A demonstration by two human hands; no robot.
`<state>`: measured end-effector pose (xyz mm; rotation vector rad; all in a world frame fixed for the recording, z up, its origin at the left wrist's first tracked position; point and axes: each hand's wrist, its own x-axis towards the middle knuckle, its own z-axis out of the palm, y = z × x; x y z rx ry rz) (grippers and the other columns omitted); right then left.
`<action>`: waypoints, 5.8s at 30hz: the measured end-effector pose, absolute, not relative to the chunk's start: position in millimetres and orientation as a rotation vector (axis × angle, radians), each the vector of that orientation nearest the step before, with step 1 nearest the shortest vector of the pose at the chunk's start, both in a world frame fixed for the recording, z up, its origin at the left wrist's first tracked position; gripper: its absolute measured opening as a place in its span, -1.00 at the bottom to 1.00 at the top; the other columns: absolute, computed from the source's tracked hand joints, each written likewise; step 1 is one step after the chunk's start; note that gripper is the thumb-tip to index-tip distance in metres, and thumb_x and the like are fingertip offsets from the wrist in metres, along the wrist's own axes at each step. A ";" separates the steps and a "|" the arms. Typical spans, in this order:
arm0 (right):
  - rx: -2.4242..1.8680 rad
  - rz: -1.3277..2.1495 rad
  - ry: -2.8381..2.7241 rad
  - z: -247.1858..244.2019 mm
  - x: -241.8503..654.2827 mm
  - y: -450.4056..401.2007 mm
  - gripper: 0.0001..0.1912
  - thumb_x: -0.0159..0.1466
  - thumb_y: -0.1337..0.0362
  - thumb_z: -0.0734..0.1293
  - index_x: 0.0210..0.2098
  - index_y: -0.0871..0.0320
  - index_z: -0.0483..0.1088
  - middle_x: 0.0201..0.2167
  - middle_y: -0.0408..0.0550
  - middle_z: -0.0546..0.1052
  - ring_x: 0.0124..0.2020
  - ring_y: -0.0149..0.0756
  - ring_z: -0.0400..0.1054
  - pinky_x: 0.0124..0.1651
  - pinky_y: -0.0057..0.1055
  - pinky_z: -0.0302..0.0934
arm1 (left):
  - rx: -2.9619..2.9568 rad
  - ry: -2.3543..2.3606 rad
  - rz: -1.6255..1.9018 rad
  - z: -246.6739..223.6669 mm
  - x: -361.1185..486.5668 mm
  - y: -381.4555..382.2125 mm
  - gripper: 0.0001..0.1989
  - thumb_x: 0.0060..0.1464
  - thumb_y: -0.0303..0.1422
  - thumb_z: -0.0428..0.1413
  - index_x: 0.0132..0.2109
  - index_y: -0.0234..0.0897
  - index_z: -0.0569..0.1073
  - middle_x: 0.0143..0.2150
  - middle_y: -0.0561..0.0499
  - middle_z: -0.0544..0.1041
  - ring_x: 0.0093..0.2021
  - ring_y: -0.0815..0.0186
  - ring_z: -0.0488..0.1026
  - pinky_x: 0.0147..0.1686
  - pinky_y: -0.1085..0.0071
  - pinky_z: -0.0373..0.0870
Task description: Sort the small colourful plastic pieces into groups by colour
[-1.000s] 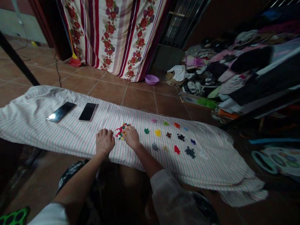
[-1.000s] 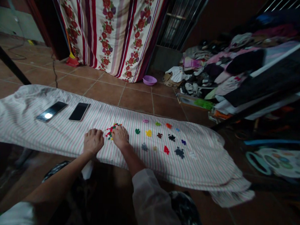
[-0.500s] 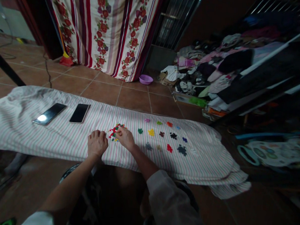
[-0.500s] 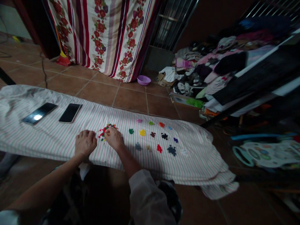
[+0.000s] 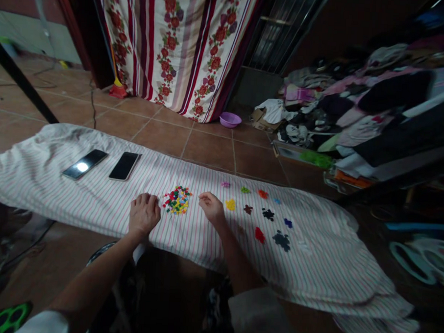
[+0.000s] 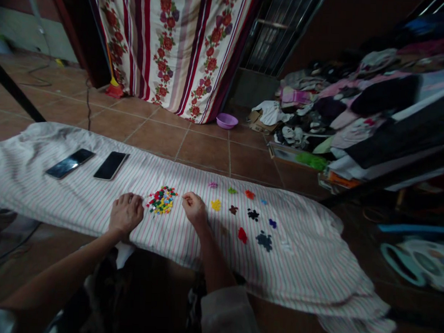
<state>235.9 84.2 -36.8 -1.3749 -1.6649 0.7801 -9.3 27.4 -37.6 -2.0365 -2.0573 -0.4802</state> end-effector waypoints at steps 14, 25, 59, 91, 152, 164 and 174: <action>-1.561 0.328 -1.783 -46.0 290.0 105.6 -0.65 0.20 0.46 0.14 -0.22 0.14 0.52 -0.23 0.03 0.50 -0.17 -0.24 0.40 -0.04 -0.34 0.29 | -2.032 -2.026 -0.423 -38.0 -9.3 28.0 -0.78 0.14 -0.33 -0.06 -0.16 -0.26 0.43 -0.11 -0.15 0.44 -0.08 0.08 0.32 -0.16 0.21 0.18; -1.734 0.378 -1.974 -35.3 282.1 102.9 -0.64 0.24 0.51 0.15 -0.16 0.15 0.52 -0.15 0.04 0.52 -0.12 -0.27 0.39 -0.01 -0.42 0.23 | -2.029 -2.042 -0.415 -37.7 -9.2 27.5 -0.77 0.15 -0.32 -0.07 -0.15 -0.26 0.43 -0.12 -0.16 0.43 -0.08 0.08 0.32 -0.16 0.21 0.19; -1.635 0.255 -2.042 -39.9 274.1 108.8 -0.62 0.18 0.57 0.14 -0.21 0.17 0.51 -0.21 0.07 0.54 -0.12 -0.18 0.32 0.05 -0.24 0.13 | -2.045 -2.087 -0.455 -34.4 -7.5 26.8 -0.75 0.13 -0.33 -0.07 -0.14 -0.27 0.44 -0.11 -0.19 0.44 -0.09 0.06 0.32 -0.16 0.17 0.20; -1.076 0.253 -2.449 -44.2 169.3 87.7 -0.83 0.34 0.27 0.25 -0.29 0.08 0.49 -0.27 -0.05 0.50 -0.04 -0.20 0.24 0.13 -0.21 0.11 | -2.051 -2.106 -0.460 -35.0 -7.6 27.6 -0.78 0.15 -0.32 -0.08 -0.16 -0.25 0.42 -0.12 -0.17 0.43 -0.07 0.06 0.31 -0.14 0.18 0.18; -1.884 0.173 -1.874 -25.3 260.4 109.1 -0.71 0.30 0.34 0.17 -0.13 0.09 0.50 -0.20 -0.04 0.57 -0.17 -0.25 0.36 -0.10 -0.39 0.14 | -2.030 -2.084 -0.462 -37.1 -8.5 28.0 -0.79 0.13 -0.32 -0.06 -0.16 -0.25 0.42 -0.12 -0.16 0.44 -0.09 0.07 0.31 -0.15 0.17 0.18; -1.311 0.382 -2.265 -34.4 199.5 96.3 -0.69 0.35 0.31 0.17 -0.03 0.04 0.48 -0.12 -0.04 0.52 -0.05 -0.20 0.27 0.05 -0.27 0.15 | -2.046 -2.105 -0.488 -35.8 -8.1 27.8 -0.79 0.13 -0.33 -0.06 -0.17 -0.24 0.43 -0.13 -0.18 0.43 -0.08 0.07 0.31 -0.14 0.16 0.18; -1.341 0.329 -2.339 -34.7 168.1 94.5 -0.65 0.34 0.33 0.18 0.08 0.03 0.40 -0.09 0.00 0.50 -0.02 -0.13 0.19 0.07 -0.21 0.12 | -2.042 -2.085 -0.469 -36.5 -8.6 27.6 -0.79 0.15 -0.32 -0.07 -0.16 -0.24 0.42 -0.12 -0.16 0.44 -0.09 0.07 0.32 -0.14 0.18 0.18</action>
